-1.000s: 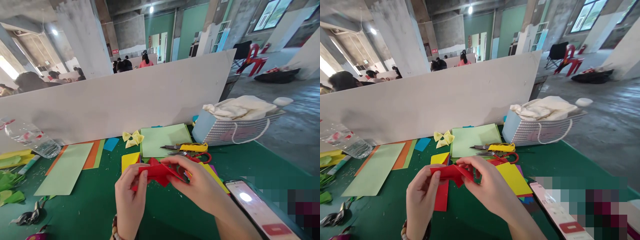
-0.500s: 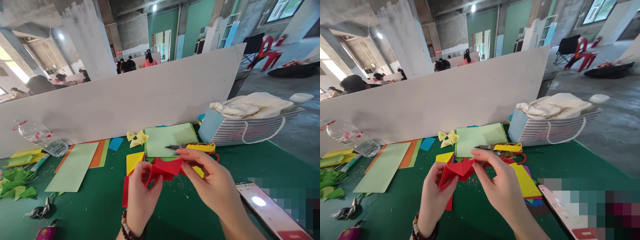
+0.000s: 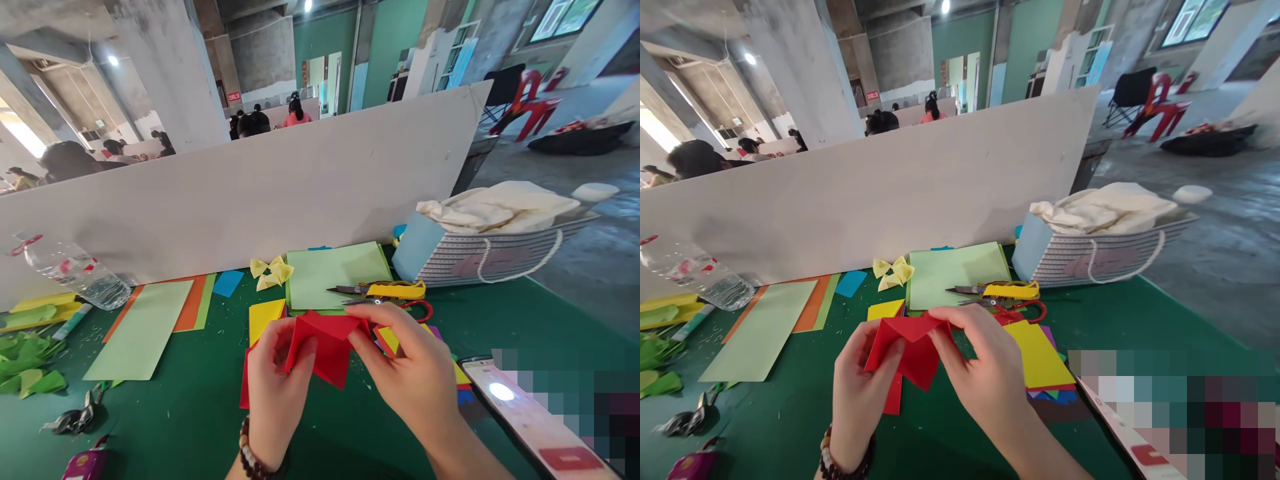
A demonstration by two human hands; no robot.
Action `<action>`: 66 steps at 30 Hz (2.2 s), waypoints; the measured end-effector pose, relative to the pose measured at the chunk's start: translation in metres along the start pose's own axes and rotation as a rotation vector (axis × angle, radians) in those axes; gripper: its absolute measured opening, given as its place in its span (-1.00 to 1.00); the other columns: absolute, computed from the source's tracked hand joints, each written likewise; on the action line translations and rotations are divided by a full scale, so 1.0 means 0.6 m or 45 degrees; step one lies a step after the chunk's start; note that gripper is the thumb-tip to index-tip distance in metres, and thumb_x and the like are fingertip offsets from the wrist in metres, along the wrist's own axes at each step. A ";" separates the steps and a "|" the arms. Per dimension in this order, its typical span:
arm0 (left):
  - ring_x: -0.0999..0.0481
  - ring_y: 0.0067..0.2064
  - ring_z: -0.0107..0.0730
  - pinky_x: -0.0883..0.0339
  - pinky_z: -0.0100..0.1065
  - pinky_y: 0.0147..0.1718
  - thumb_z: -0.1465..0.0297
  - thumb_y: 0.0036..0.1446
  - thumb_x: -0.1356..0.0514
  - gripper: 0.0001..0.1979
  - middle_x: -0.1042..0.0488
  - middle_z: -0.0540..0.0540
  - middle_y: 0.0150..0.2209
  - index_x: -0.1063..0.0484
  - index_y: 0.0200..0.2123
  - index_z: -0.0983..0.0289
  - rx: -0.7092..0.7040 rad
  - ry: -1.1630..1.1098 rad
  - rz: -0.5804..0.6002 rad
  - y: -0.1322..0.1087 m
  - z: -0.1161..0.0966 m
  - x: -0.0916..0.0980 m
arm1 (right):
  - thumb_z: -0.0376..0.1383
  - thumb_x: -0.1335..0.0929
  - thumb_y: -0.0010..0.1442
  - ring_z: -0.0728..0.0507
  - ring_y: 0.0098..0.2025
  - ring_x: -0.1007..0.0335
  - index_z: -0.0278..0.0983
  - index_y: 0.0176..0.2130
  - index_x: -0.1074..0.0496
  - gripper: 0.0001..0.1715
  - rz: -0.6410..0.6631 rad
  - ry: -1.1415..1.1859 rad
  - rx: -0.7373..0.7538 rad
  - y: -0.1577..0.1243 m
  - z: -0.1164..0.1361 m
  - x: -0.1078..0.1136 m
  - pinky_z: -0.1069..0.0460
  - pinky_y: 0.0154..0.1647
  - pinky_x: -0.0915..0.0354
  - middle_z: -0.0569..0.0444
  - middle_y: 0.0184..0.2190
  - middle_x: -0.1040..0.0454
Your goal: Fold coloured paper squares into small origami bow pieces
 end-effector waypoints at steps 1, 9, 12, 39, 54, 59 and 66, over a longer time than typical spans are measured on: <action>-0.47 -0.38 -0.42 -0.36 -0.48 -0.43 0.36 0.17 -0.17 -0.90 -0.49 0.01 -0.41 -0.45 -0.27 0.24 -0.001 0.043 -0.009 0.001 0.000 0.003 | -0.33 -0.31 0.23 -0.12 -0.29 -0.52 -0.14 -0.19 -0.43 -0.86 0.006 0.027 0.052 -0.001 0.009 -0.001 0.02 -0.33 -0.45 0.06 -0.33 -0.57; -0.26 -0.52 -0.51 -0.19 -0.52 -0.56 0.33 0.15 -0.18 -0.81 -0.40 -0.03 -0.55 -0.40 -0.47 0.29 0.050 -0.070 -0.043 -0.001 0.006 0.016 | -0.55 -0.31 0.15 -0.11 -0.16 -0.52 -0.18 -0.11 -0.44 -0.63 0.049 0.215 0.426 -0.011 0.059 -0.008 -0.01 -0.18 -0.48 0.04 -0.24 -0.59; -0.41 -0.41 -0.42 -0.32 -0.49 -0.43 0.29 0.19 -0.16 -0.79 -0.51 0.04 -0.44 -0.50 -0.36 0.30 0.101 -0.169 -0.028 -0.003 0.008 0.017 | -0.57 -0.32 0.14 -0.12 -0.14 -0.52 -0.24 -0.10 -0.46 -0.63 0.038 0.211 0.558 -0.017 0.068 -0.009 -0.02 -0.17 -0.49 0.00 -0.21 -0.60; -0.58 -0.28 -0.31 -0.46 -0.44 -0.38 0.27 0.27 -0.09 -0.66 -0.59 0.17 -0.18 -0.49 0.02 0.26 0.013 0.053 0.112 -0.012 -0.008 0.011 | -0.57 -0.31 0.08 -0.19 -0.02 -0.45 -0.27 -0.18 -0.44 -0.68 -0.014 0.056 0.433 -0.014 0.044 -0.007 -0.07 -0.07 -0.44 -0.08 -0.15 -0.53; -0.58 -0.19 -0.34 -0.49 -0.37 -0.21 0.51 0.18 -0.09 -0.71 -0.57 0.06 -0.13 -0.47 -0.07 0.16 -0.351 0.391 0.063 -0.019 -0.052 0.004 | -0.59 -0.31 0.09 -0.16 -0.06 -0.49 -0.27 -0.25 -0.46 -0.71 -0.089 0.091 0.492 -0.017 0.048 -0.002 -0.05 -0.12 -0.49 -0.04 -0.20 -0.56; -0.59 -0.22 -0.28 -0.50 -0.38 -0.29 0.45 0.17 -0.12 -0.85 -0.58 0.15 -0.17 -0.49 -0.24 0.25 -0.078 0.118 0.040 -0.020 -0.032 0.008 | -0.58 -0.28 0.13 -0.19 -0.01 -0.45 -0.29 -0.30 -0.48 -0.73 -0.108 0.088 0.636 -0.021 0.065 0.003 -0.07 -0.11 -0.50 -0.08 -0.20 -0.53; -0.61 -0.23 -0.25 -0.51 -0.34 -0.25 0.45 0.11 -0.17 -0.90 -0.61 0.16 -0.24 -0.50 -0.36 0.27 -0.038 0.047 0.028 -0.020 -0.033 0.014 | -0.49 -0.34 0.17 -0.18 0.02 -0.43 -0.25 -0.28 -0.50 -0.81 -0.108 0.011 0.713 -0.030 0.075 0.006 -0.04 -0.13 -0.52 -0.03 -0.18 -0.50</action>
Point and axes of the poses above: each hand's wrist, its own y-axis towards the middle knuckle, its own x-axis out of the back of the hand, z = x × y, the point moved 7 cm from there along y, towards the middle knuckle
